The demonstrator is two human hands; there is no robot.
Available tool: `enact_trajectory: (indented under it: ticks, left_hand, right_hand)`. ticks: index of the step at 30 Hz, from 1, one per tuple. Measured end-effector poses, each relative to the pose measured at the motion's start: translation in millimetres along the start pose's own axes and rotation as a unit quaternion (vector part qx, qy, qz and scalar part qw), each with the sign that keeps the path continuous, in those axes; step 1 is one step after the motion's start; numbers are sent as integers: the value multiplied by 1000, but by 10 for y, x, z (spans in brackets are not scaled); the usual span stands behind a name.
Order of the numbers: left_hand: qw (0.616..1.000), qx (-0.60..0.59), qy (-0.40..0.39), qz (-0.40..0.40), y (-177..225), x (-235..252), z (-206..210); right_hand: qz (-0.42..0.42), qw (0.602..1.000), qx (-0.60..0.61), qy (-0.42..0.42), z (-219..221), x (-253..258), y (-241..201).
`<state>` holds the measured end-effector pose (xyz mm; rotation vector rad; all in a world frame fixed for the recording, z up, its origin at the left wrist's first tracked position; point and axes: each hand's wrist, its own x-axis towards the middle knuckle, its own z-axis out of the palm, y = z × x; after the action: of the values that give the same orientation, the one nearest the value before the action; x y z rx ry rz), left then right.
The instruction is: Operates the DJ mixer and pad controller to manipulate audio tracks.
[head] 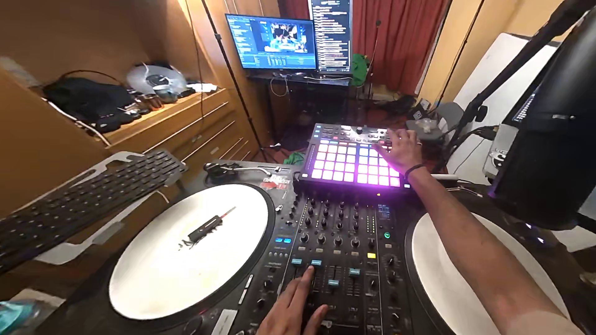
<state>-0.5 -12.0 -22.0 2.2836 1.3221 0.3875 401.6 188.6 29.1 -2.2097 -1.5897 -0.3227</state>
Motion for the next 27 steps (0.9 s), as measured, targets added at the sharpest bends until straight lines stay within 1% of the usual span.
enact_trajectory:
  ticks: [3, 6, 11, 15, 19, 21, 24, 25, 27]
  left_hand:
    - [1000, -4, 5, 6, -17, 12, -6]
    - [1000, 3, 14, 0, 10, -5, 14]
    - [1000, 27, 15, -5, 44, -18, 53]
    - [1000, 21, 12, 1, 41, -11, 31]
    - [1000, 7, 4, 5, -19, -12, 18]
    - [1000, 4, 6, 6, -33, -1, 21]
    - [1000, 10, 17, 5, -6, -19, 34]
    - [1000, 14, 17, 1, 12, -26, 37]
    - [1000, 19, 20, -3, 40, -23, 51]
  right_hand:
    - [4, 1000, -13, 3, -11, 20, -17]
    - [9, 1000, -12, -25, 22, -19, -2]
    - [4, 1000, 18, 1, 11, -78, 11]
    - [2, 1000, 8, -27, 54, -52, 43]
    - [3, 1000, 18, 18, -17, -2, -7]
    - [2, 1000, 11, 25, 7, 17, -19]
    - [10, 1000, -21, -19, 68, -24, -16]
    - [10, 999, -24, -23, 80, -37, -12]
    - [4, 1000, -12, -5, 76, -36, 5]
